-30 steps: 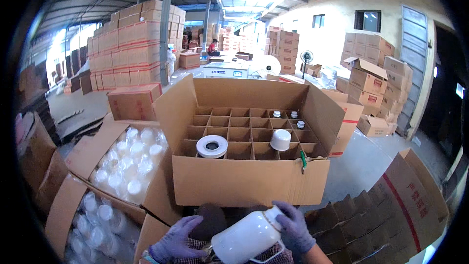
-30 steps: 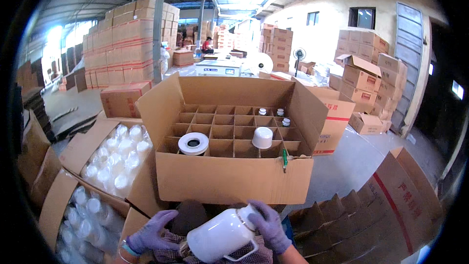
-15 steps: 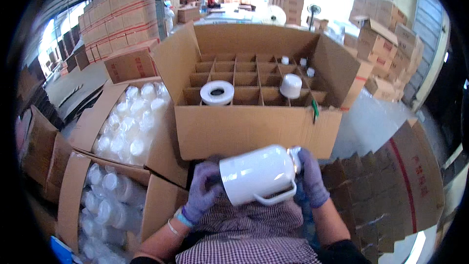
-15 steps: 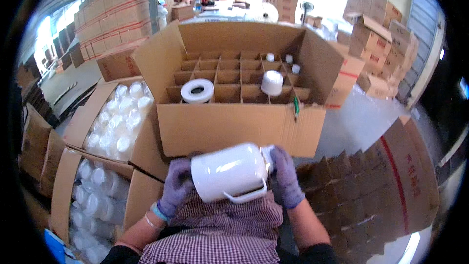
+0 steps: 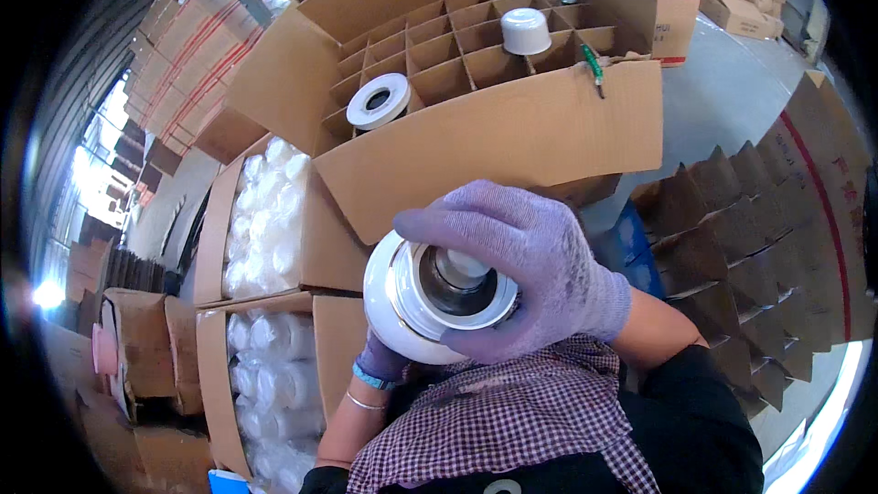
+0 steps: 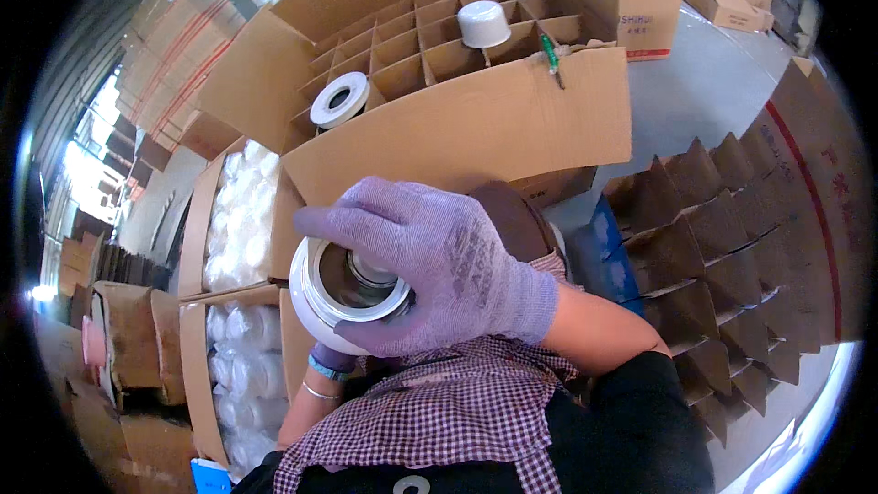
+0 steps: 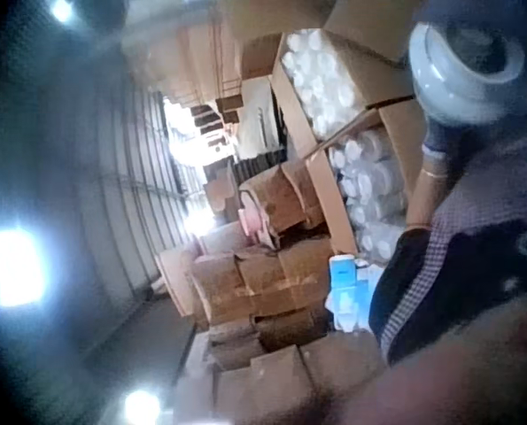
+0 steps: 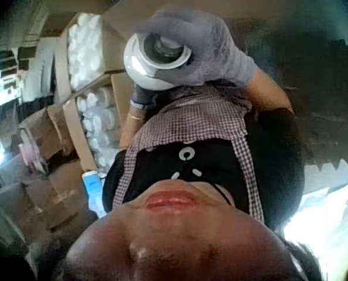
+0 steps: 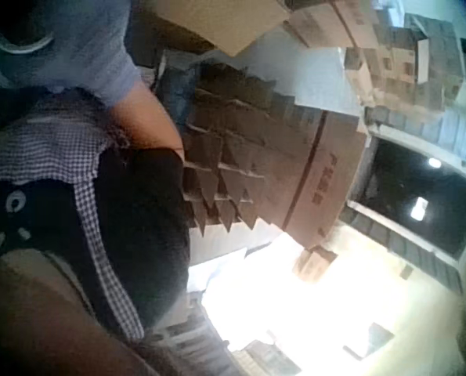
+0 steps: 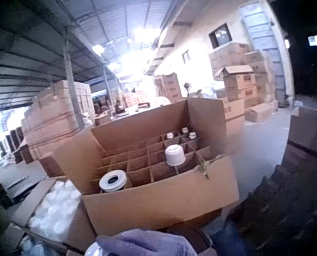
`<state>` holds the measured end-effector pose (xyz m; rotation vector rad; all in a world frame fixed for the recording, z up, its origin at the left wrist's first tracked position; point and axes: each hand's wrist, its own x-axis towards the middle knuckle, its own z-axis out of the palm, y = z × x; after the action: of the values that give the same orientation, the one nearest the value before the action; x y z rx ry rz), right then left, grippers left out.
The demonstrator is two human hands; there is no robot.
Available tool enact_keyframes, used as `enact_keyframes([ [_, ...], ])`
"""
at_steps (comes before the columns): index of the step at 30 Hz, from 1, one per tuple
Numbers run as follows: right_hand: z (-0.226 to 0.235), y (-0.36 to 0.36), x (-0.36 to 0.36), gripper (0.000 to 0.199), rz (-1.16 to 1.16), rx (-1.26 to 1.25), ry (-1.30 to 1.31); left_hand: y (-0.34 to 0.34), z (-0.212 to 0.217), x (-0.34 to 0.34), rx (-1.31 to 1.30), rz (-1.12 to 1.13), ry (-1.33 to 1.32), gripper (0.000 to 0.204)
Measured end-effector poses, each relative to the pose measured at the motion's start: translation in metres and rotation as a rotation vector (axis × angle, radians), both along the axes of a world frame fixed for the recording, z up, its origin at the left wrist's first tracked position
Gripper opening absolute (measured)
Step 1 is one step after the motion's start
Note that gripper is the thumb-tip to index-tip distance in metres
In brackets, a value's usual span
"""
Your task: The person packs white thermos flasks into a cardboard box with dividers. They pick up each flask, screw on the lid, wrap it in a plastic bag, and place it into a compartment. The process is repeated for multiple flasks.
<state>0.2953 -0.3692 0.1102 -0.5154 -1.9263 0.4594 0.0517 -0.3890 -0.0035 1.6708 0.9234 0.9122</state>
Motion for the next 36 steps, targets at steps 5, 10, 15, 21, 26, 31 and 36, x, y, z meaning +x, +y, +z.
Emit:
enact_keyframes([
  [5, 0.006, -0.010, -0.011, 0.075, 0.001, -0.004, 0.070, -0.007, -0.023, -0.010, -0.146, 0.076, -0.200, 0.076],
  [10, 0.009, -0.013, -0.015, 0.076, 0.002, 0.051, 0.025, -0.015, -0.028, -0.017, -0.202, 0.057, -0.235, 0.076],
  [15, 0.008, -0.012, -0.015, 0.074, 0.089, 0.030, -0.159, -0.015, -0.017, -0.004, -0.138, -0.042, -0.152, 0.077],
  [21, 0.007, -0.013, -0.022, 0.076, -0.077, -0.014, -0.138, -0.015, -0.017, 0.003, -0.100, 0.078, -0.256, 0.077],
  [26, 0.007, -0.013, -0.035, 0.075, -0.097, -0.045, -0.040, -0.012, -0.023, -0.003, -0.139, 0.162, -0.386, 0.078],
  [31, 0.011, -0.010, -0.041, 0.073, -0.119, 0.024, 0.002, -0.011, -0.025, -0.004, -0.151, 0.186, -0.441, 0.078],
  [36, 0.006, -0.007, -0.047, 0.072, -0.083, 0.007, 0.042, -0.014, -0.023, -0.011, -0.185, 0.162, -0.438, 0.079],
])
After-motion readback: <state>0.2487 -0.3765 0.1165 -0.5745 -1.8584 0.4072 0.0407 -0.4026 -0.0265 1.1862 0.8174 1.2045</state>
